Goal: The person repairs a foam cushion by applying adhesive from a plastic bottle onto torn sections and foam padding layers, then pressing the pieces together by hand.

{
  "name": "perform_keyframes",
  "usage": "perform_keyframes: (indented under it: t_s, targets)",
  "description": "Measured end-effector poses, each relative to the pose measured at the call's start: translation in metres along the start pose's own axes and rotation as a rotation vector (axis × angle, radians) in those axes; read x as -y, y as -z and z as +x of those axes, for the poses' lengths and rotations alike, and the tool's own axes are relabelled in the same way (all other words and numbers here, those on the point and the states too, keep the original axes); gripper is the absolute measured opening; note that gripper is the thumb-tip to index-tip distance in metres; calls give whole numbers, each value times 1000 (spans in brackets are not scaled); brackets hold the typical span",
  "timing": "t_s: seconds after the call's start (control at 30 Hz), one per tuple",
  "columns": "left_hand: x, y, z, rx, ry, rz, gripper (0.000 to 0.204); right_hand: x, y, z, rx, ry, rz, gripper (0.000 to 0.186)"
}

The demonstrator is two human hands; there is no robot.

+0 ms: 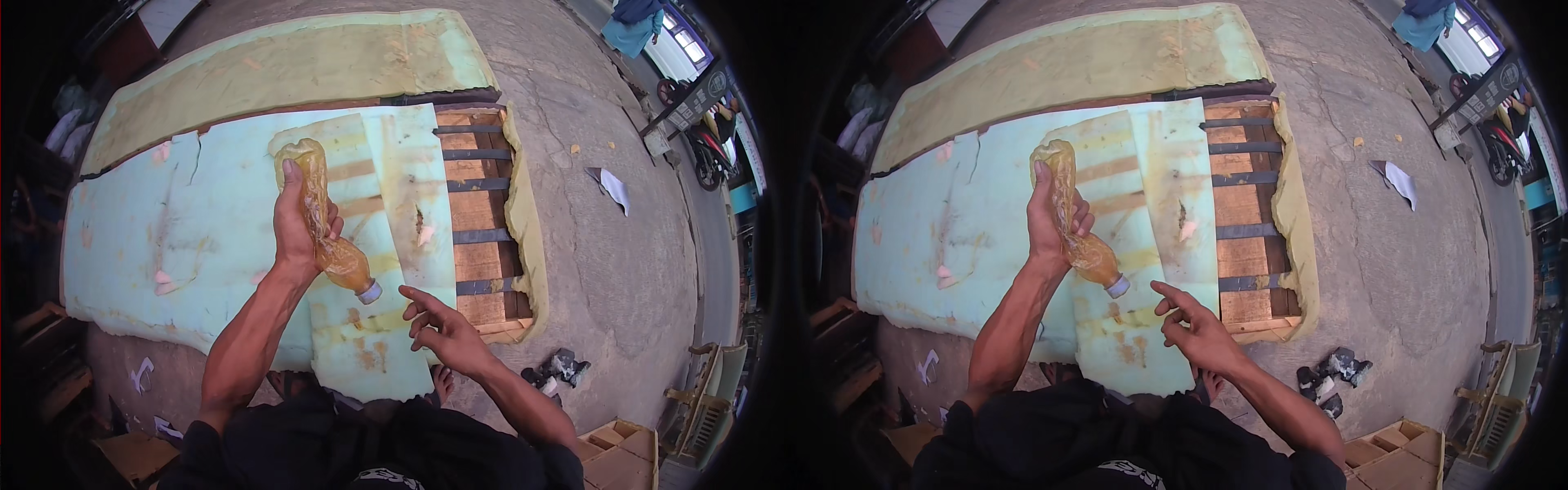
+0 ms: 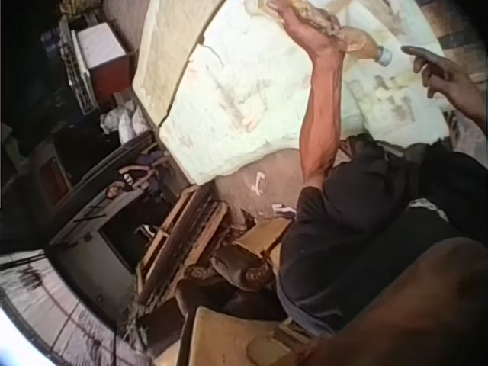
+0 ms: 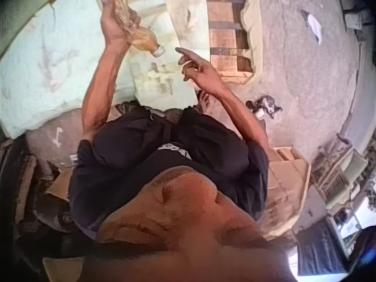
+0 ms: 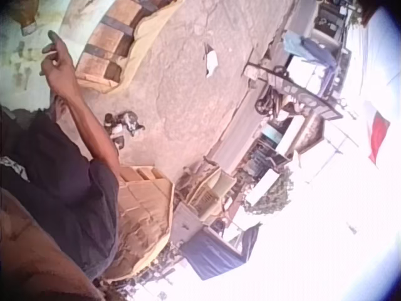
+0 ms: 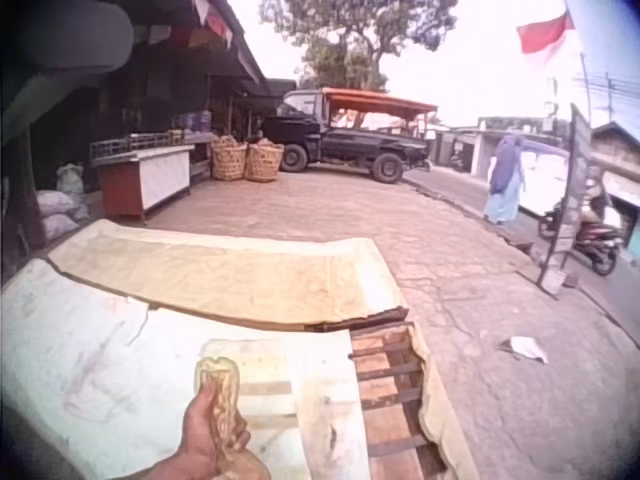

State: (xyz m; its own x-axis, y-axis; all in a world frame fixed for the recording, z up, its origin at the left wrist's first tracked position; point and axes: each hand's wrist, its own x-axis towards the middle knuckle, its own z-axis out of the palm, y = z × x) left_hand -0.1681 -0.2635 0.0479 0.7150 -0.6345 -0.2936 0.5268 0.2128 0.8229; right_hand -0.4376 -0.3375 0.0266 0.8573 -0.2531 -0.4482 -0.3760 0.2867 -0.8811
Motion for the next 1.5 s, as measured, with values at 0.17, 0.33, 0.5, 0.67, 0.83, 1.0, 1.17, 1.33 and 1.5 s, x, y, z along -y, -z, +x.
perform_keyframes:
  t_s: [0.17,0.33,0.5,0.67,0.83,1.0,1.17,1.33,1.5]
  targets:
    - [-5,-7,2,-36,-52,36,60,1,-39,19,118,-116,551,75]
    - [-5,-14,3,-55,-170,147,60,6,-35,12,11,-38,618,74]
    - [-13,-5,-7,9,-58,190,62,26,82,8,-552,490,-570,52]
    - [-14,-6,-13,66,-42,225,60,18,210,-1,-271,343,-1550,47]
    - [-14,-12,-20,138,45,211,58,23,220,-46,-34,336,-1856,37]
    - [-16,-17,-21,155,37,198,58,17,209,-70,262,260,-1991,30]
    - [-10,-22,-26,166,60,147,53,3,205,-78,52,443,-2130,28]
    - [-17,-16,-29,177,42,151,55,-9,196,-111,26,336,-1851,31]
    - [-18,-15,-25,137,45,116,54,-34,159,-122,-37,206,-1843,33]
